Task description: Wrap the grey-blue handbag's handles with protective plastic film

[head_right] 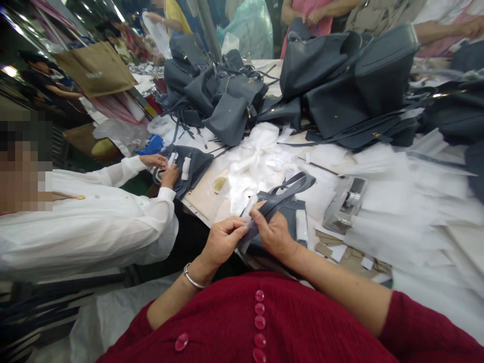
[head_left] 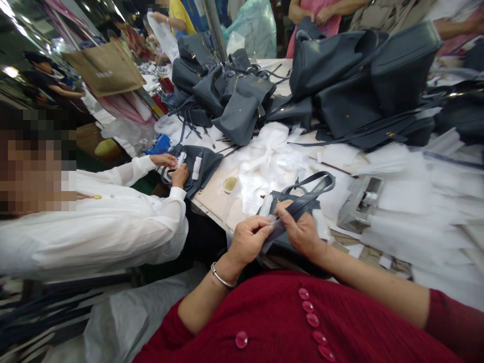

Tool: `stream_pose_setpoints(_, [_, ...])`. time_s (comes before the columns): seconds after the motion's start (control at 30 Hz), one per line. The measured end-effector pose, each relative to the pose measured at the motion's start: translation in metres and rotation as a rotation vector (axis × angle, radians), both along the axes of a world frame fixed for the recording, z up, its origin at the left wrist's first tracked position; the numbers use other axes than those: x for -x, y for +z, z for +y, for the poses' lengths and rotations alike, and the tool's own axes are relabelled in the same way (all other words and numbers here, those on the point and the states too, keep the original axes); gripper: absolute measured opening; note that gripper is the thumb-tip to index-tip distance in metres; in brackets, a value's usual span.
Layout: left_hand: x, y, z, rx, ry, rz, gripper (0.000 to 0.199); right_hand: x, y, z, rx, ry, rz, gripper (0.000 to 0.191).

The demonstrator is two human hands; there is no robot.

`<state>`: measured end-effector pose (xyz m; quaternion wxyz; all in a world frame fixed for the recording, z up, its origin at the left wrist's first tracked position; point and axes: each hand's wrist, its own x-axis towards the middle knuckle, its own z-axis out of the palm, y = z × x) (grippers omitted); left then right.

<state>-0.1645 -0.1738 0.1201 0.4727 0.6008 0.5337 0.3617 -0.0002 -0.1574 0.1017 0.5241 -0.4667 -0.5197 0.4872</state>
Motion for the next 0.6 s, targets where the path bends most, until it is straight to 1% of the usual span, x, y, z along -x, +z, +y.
stream_pose_setpoints(0.07, [-0.004,0.001,0.0,-0.027,-0.024,0.028,0.015,0.003,-0.005,-0.005,0.079,0.108,0.096,0.027])
stream_pose_setpoints(0.13, [-0.003,0.0,-0.001,-0.041,-0.037,0.061,0.017,-0.005,-0.007,0.005,0.262,0.163,0.288,0.032])
stream_pose_setpoints(0.2, [0.002,-0.004,-0.003,-0.045,-0.044,0.087,0.017,-0.024,-0.005,0.028,0.458,0.138,0.54,0.039])
stream_pose_setpoints(0.23, [0.005,-0.006,-0.004,-0.05,-0.047,0.099,0.018,-0.036,-0.003,0.042,0.522,0.097,0.655,0.04])
stream_pose_setpoints(0.27, [0.009,-0.008,-0.005,-0.056,-0.047,0.111,0.018,-0.048,0.0,0.056,0.547,0.044,0.737,0.039])
stream_pose_setpoints(0.33, [0.014,-0.011,-0.005,-0.066,-0.041,0.133,0.018,-0.067,0.003,0.079,0.537,-0.047,0.806,0.033])
stream_pose_setpoints(0.4, [0.016,-0.011,-0.003,-0.071,-0.029,0.144,0.017,-0.071,0.004,0.086,0.498,-0.108,0.788,0.029])
stream_pose_setpoints(0.47, [0.014,-0.008,0.001,-0.068,-0.019,0.139,0.016,-0.06,0.001,0.077,0.455,-0.1,0.716,0.029])
stream_pose_setpoints(0.53, [0.011,-0.004,0.004,-0.063,-0.014,0.132,0.016,-0.044,-0.004,0.06,0.402,-0.055,0.625,0.03])
stream_pose_setpoints(0.57, [0.009,-0.002,0.006,-0.058,-0.011,0.131,0.016,-0.038,-0.007,0.052,0.381,-0.054,0.583,0.03])
stream_pose_setpoints(0.6, [0.008,-0.001,0.007,-0.053,-0.007,0.131,0.016,-0.034,-0.011,0.047,0.369,-0.082,0.55,0.03])
